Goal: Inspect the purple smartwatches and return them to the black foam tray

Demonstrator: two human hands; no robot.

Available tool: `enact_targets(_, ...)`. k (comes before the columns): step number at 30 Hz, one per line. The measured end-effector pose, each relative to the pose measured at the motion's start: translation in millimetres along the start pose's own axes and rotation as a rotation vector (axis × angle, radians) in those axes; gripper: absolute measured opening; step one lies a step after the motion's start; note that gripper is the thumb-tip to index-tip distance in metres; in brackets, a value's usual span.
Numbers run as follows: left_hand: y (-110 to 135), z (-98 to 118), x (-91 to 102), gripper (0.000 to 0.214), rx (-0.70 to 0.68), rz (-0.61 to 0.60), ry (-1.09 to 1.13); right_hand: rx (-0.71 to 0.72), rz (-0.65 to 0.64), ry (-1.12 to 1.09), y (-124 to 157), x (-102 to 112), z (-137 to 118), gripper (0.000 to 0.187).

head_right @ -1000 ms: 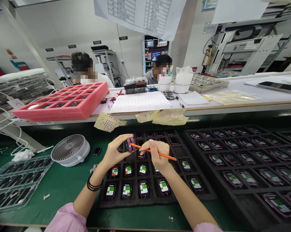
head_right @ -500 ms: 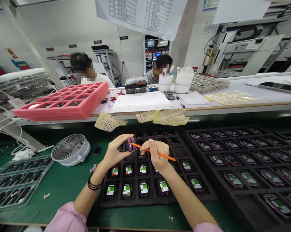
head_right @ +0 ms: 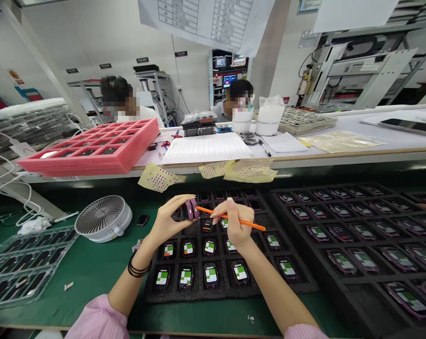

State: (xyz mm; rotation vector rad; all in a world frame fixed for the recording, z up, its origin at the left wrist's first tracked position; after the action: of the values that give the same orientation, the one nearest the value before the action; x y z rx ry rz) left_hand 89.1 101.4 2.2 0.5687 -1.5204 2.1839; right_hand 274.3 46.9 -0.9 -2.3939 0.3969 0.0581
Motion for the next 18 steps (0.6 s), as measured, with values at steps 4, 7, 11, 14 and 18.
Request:
enact_targets(4, -0.3, 0.7, 0.6, 0.048, 0.001, 0.003, -0.002, 0.002, -0.003, 0.010, 0.2, 0.3, -0.4, 0.049)
enact_targets(7, -0.1, 0.7, 0.3, 0.047, 0.002, 0.000, -0.010, 0.020, 0.004, 0.032, 0.4, -0.7, -0.8, 0.048)
enact_targets(11, 2.0, -1.1, -0.6, 0.048, -0.014, 0.003, -0.024, 0.041, 0.003, 0.088, 0.4, -2.1, -0.4, 0.048)
enact_targets(14, 3.5, -2.9, -2.6, 0.048, 0.001, 0.005, -0.030, 0.053, 0.001, 0.120, -0.2, -2.7, 0.3, 0.049)
enact_targets(18, 2.3, -3.5, -5.1, 0.046, 0.044, -0.012, -0.030, 0.024, -0.008, 0.167, -1.9, -2.5, 2.4, 0.052)
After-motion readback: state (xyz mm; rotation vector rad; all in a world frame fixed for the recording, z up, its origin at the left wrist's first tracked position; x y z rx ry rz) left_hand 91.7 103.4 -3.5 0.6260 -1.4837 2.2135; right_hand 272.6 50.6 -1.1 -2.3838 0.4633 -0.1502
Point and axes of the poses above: each hand's wrist, its own y-axis away from the middle knuckle, its own x-axis out of the back of the hand, z = x × y, the point moved 1 cm from there along -y, towards the middle knuckle, and after that the axes turned 13 degrees about -x, right-handed, at the moved point
